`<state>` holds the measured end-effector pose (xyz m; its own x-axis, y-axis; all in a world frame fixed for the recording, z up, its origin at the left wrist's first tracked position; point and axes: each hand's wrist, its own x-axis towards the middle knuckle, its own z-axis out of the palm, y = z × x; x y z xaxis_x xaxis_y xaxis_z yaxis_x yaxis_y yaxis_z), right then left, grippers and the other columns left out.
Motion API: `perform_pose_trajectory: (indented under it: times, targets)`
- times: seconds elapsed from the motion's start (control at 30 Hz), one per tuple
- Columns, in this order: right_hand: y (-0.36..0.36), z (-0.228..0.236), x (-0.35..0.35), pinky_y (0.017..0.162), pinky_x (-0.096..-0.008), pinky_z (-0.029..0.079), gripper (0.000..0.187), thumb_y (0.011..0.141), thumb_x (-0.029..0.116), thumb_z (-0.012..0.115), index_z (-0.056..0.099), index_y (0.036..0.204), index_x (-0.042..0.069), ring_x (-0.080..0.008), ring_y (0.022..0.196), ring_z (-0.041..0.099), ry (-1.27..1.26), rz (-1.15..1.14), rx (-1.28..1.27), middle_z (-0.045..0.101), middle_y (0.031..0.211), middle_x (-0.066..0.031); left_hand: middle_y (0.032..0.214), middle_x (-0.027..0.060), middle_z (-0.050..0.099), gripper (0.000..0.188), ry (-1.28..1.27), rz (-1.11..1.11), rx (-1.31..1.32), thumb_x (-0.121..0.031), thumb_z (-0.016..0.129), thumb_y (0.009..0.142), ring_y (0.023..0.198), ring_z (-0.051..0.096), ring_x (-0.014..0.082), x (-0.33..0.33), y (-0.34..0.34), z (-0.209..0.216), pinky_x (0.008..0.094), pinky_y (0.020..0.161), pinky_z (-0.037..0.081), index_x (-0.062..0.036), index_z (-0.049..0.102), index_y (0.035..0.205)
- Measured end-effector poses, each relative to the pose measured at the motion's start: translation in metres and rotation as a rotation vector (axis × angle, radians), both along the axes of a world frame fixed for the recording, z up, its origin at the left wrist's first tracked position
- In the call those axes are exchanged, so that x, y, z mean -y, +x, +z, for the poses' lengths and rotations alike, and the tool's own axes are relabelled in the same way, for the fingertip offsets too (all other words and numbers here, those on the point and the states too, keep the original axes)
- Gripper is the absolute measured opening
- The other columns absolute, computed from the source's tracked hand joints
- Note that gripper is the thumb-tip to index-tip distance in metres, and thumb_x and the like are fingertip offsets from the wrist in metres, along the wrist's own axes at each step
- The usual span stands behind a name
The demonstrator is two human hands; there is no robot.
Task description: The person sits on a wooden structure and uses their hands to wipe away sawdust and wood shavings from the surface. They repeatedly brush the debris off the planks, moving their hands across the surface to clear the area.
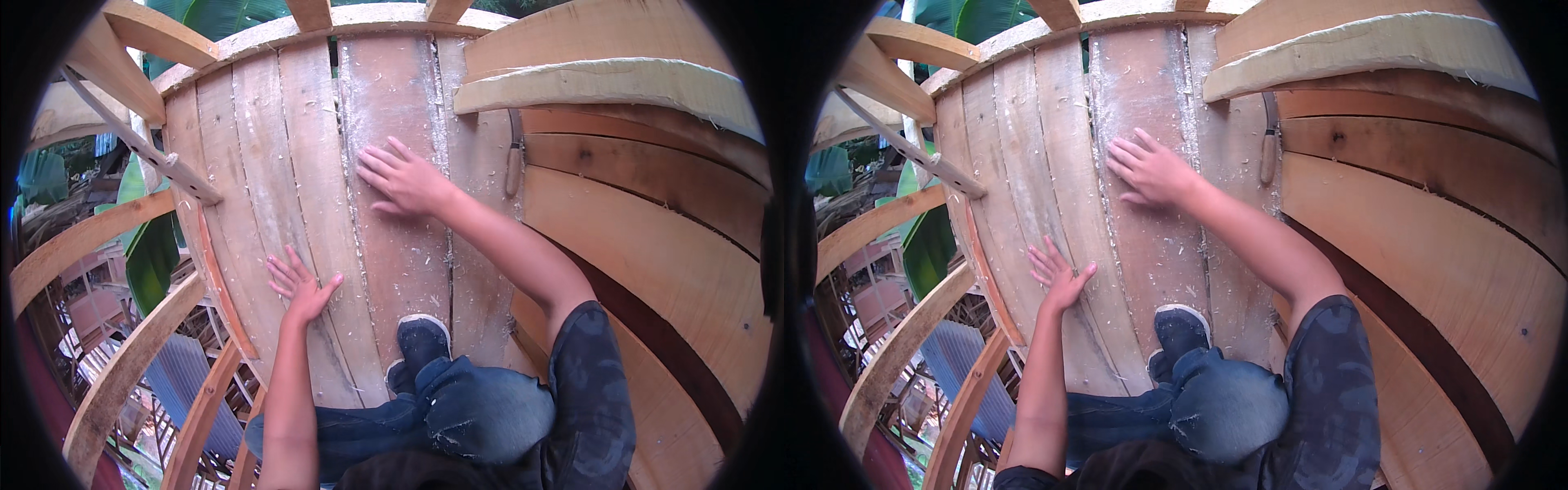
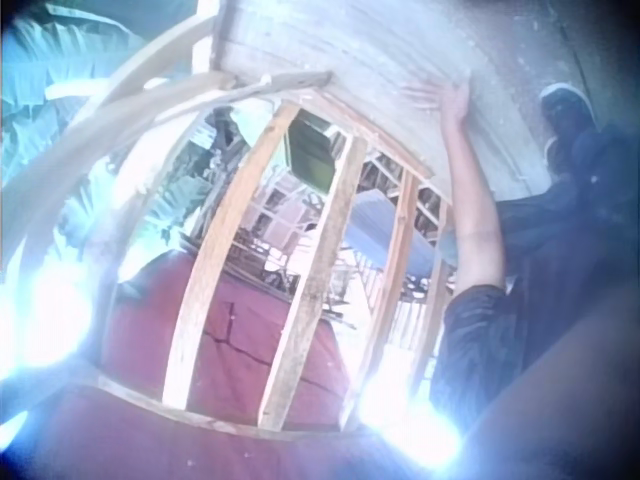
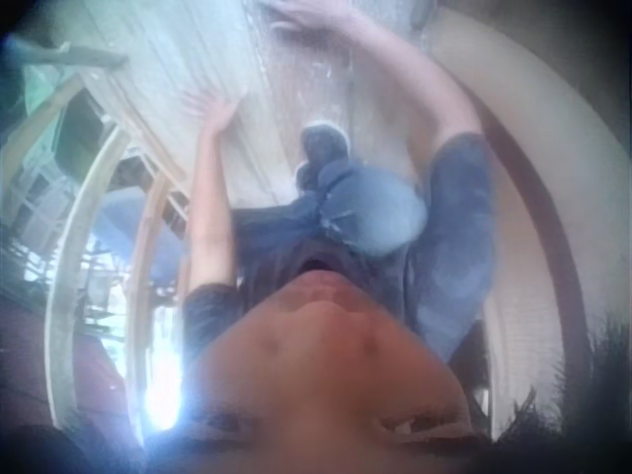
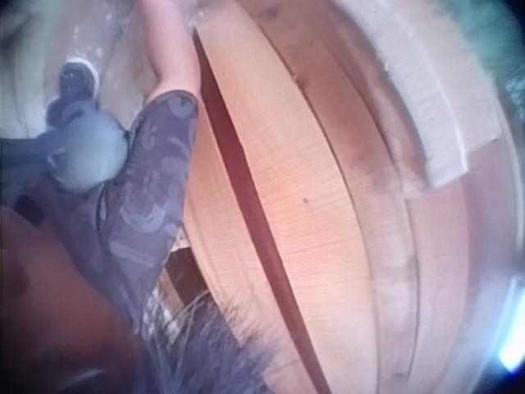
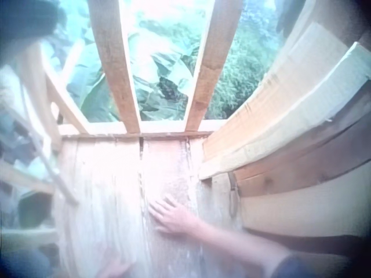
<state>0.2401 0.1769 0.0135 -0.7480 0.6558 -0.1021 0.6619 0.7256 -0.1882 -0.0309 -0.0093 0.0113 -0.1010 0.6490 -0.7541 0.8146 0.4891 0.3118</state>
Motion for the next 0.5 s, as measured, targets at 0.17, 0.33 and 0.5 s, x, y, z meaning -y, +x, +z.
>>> perform_pose_trajectory:
  times: [0.17, 0.33, 0.5]
  targets:
    - [0.005, 0.008, -0.061, 0.112, -0.0501, 0.02, 0.06, 0.093, 0.048, 0.043, 0.041, 0.137, 0.008, -0.0302, 0.137, 0.031, 0.314, -0.543, 0.118, 0.038, 0.143, -0.019, 0.137, 0.0357, -0.037, 0.133, -0.028, -0.004, -0.024, -0.064, 0.067, 0.07, 0.128, -0.037, 0.0465, -0.004, 0.002, 0.005, 0.0657, 0.097, -0.02, -0.0052, -0.028, 0.141]
    - [-0.021, 0.009, -0.053, 0.11, -0.0493, 0.026, 0.055, 0.093, 0.04, 0.048, 0.043, 0.134, 0.005, -0.0292, 0.133, 0.038, 0.047, -0.319, 0.158, 0.041, 0.141, -0.0185, 0.137, 0.0353, -0.038, 0.132, -0.011, -0.011, -0.014, -0.065, 0.066, 0.07, 0.128, -0.038, 0.0463, -0.001, -0.001, 0.004, 0.0654, 0.097, -0.02, -0.0053, -0.028, 0.141]
    - [-0.014, 0.016, -0.114, 0.106, -0.0454, 0.034, 0.051, 0.093, 0.039, 0.049, 0.047, 0.13, 0.004, -0.028, 0.126, 0.046, 0.12, -0.587, -0.034, 0.046, 0.136, -0.0181, 0.137, 0.0369, -0.037, 0.133, -0.032, -0.017, -0.002, -0.067, 0.066, 0.07, 0.128, -0.037, 0.0473, -0.005, 0.003, 0.009, 0.0653, 0.097, -0.021, -0.0029, -0.027, 0.141]
